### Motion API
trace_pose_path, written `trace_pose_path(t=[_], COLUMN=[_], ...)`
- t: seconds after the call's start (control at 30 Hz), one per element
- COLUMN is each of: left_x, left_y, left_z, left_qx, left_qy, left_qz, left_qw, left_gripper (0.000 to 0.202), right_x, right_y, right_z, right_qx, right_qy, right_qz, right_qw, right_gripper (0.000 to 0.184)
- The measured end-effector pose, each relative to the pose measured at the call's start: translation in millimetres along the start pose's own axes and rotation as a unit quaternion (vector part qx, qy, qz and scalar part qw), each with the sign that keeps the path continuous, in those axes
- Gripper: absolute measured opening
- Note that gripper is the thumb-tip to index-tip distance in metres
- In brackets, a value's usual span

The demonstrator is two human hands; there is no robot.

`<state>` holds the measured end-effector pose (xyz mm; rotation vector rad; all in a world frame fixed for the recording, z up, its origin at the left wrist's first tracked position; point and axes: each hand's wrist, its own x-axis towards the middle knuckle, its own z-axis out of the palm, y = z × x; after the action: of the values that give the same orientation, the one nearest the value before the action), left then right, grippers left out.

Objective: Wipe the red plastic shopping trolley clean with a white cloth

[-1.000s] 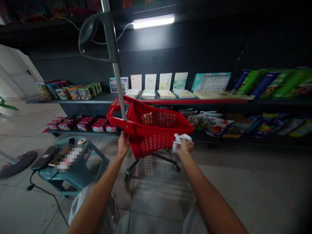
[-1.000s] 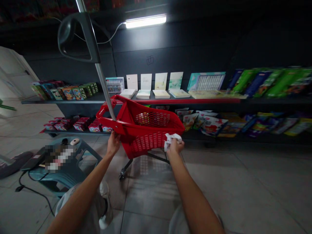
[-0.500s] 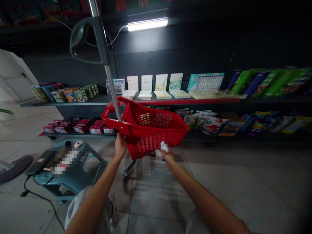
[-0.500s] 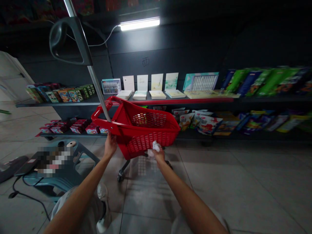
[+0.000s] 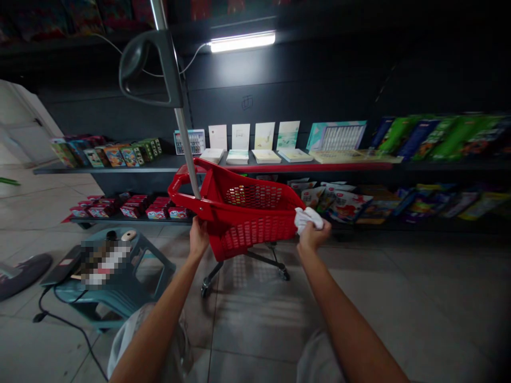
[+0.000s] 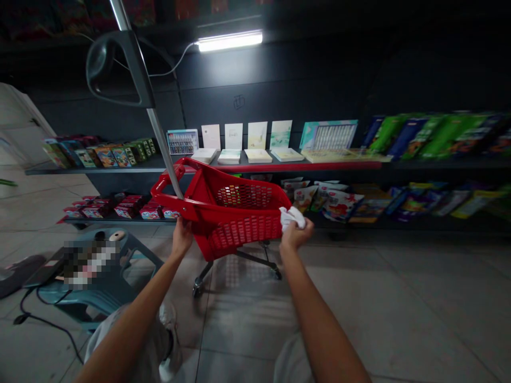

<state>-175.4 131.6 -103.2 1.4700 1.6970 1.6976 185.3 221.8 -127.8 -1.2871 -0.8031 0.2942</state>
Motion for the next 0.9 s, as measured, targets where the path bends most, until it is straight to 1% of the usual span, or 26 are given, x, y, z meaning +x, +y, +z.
trace_pose_path(t=[0.03,0.07,0.1,0.13,0.17,0.2,0.23,0.33,0.47,0.57,0.63,0.67,0.73,0.77,0.83,0.9], left_x=[-1,-1,-1,-2,-2,-2,-1,0,0,-8,-18,-25,-40,-48,-65,-80], left_y=[0,-1,-2,-2,-3,-3,-4,-4,1,6,8,10,13,15,21,26], left_z=[0.0,0.0,0.0,0.0,0.0,0.2,0.4,1.1,0.9,3.7,9.3,13.1,21.3,25.2,31.4,36.0], left_qx=[0.0,0.003,0.007,0.013,0.02,0.025,0.027,0.024,0.03,0.055,0.07,0.077,0.092,0.099,0.117,0.139], left_qy=[0.002,0.005,0.007,0.009,0.009,0.008,0.008,0.012,0.013,0.015,0.017,0.015,-0.001,-0.008,-0.011,-0.021], left_qz=[0.001,0.003,0.004,0.006,0.007,0.007,0.006,0.001,-0.005,-0.008,0.003,0.007,-0.009,-0.026,-0.048,-0.037], left_qw=[1.0,1.0,1.0,1.0,1.0,1.0,1.0,1.0,0.999,0.998,0.997,0.997,0.996,0.995,0.992,0.989], left_gripper=[0.032,0.031,0.031,0.031,0.031,0.031,0.031,0.032,0.033,0.041,0.059,0.073,0.101,0.108,0.111,0.105], right_x=[12,18,20,19,17,13,10,9,19,21,18,17,13,12,11,10], right_y=[-3,-6,-8,-10,-11,-12,-11,-10,-13,-20,-24,-26,-28,-28,-27,-26], right_z=[-6,-10,-12,-12,-12,-11,-9,-7,-11,-13,-15,-16,-18,-20,-25,-32], right_qx=[-0.042,-0.077,-0.109,-0.136,-0.153,-0.165,-0.173,-0.184,-0.206,-0.228,-0.23,-0.23,-0.234,-0.237,-0.24,-0.243], right_qy=[0.021,0.004,-0.042,-0.105,-0.168,-0.21,-0.232,-0.254,-0.278,-0.284,-0.282,-0.278,-0.269,-0.266,-0.266,-0.267], right_qz=[-0.061,-0.122,-0.19,-0.256,-0.305,-0.335,-0.349,-0.34,-0.336,-0.334,-0.33,-0.329,-0.332,-0.335,-0.344,-0.352], right_qw=[0.997,0.99,0.975,0.951,0.925,0.903,0.891,0.887,0.876,0.869,0.871,0.873,0.873,0.872,0.868,0.864], right_gripper=[0.037,0.034,0.032,0.03,0.03,0.03,0.031,0.034,0.037,0.036,0.036,0.036,0.034,0.034,0.033,0.033])
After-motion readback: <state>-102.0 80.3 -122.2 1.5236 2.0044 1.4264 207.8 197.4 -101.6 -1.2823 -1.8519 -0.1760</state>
